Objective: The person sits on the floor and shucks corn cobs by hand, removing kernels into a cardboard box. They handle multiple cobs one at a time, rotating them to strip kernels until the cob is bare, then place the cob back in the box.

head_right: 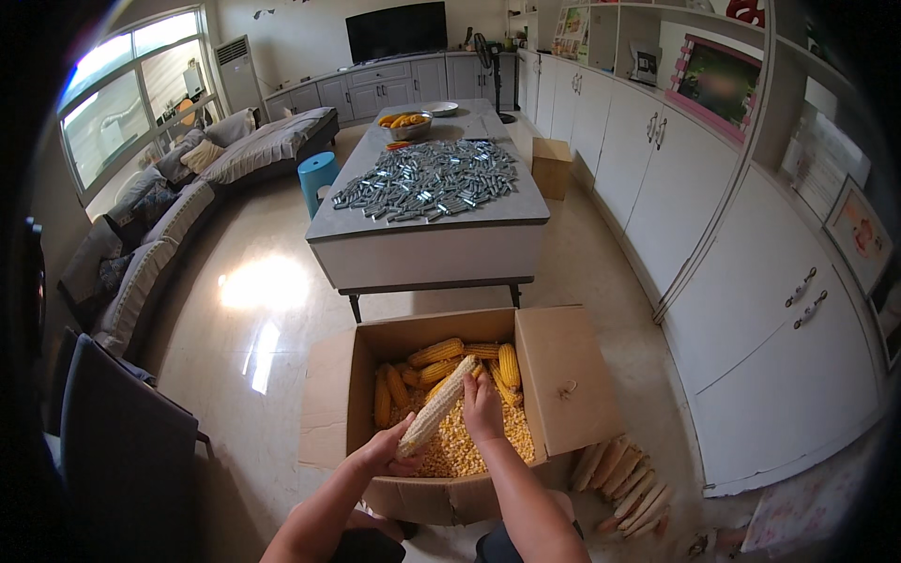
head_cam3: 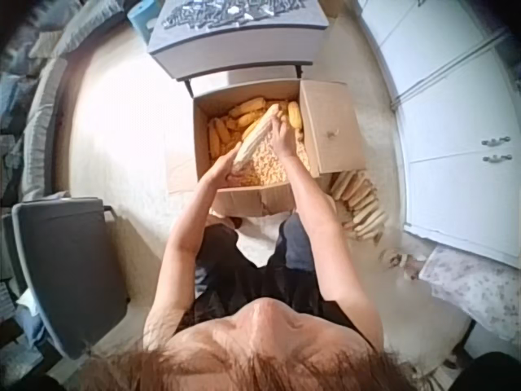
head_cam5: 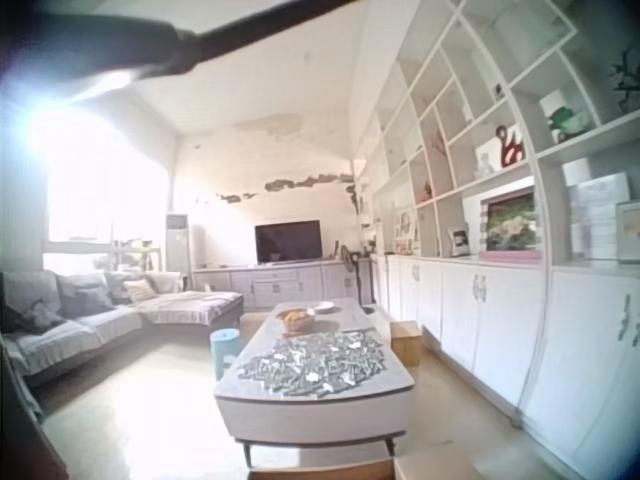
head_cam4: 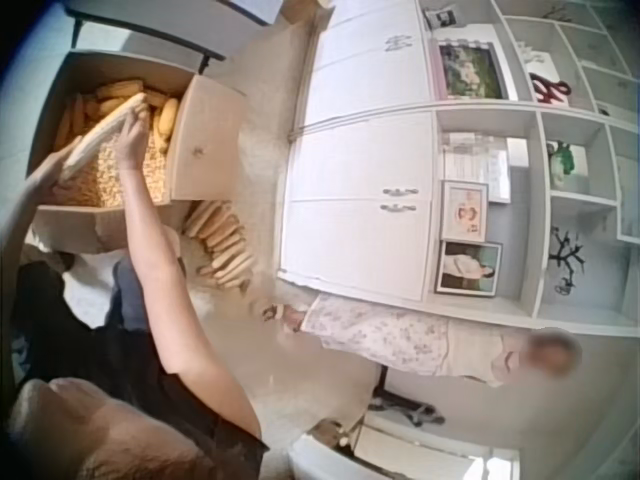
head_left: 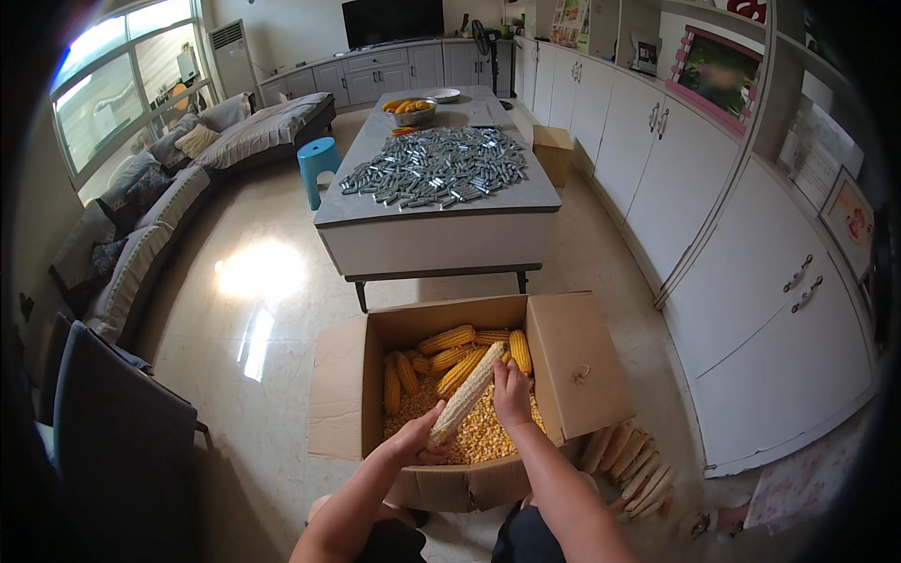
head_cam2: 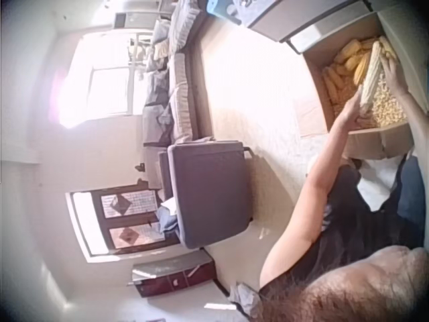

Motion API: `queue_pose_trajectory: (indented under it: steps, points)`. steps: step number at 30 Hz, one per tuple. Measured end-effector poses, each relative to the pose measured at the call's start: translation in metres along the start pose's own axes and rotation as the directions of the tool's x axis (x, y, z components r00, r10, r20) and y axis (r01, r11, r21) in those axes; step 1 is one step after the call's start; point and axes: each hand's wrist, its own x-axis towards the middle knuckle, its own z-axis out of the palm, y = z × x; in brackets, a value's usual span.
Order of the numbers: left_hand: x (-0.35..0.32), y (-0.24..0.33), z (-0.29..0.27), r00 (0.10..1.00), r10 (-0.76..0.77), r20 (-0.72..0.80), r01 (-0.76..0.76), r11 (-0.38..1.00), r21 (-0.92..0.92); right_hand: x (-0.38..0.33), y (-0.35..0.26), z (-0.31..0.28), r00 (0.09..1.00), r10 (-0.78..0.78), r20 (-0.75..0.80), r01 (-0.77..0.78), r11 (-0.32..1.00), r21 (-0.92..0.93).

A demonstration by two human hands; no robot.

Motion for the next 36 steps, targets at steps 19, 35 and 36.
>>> queue_pose_trajectory:
  steps: [19,35,36]
  points:
    - [0.001,0.001,-0.006,0.997,-0.051,0.053,0.053,0.998,-0.035,0.003,0.007,0.001,1.000,0.008,-0.008,-0.009,0.996,-0.094]
    - [-0.004,0.004,-0.009,0.994,-0.099,0.041,0.099,0.995,0.000,0.006,0.013,0.002,0.985,0.158,0.069,-0.170,0.956,0.238]
    - [-0.005,0.005,-0.009,0.991,-0.114,0.067,0.115,0.993,-0.011,0.005,0.013,0.003,0.981,0.174,0.084,-0.190,0.950,0.249]
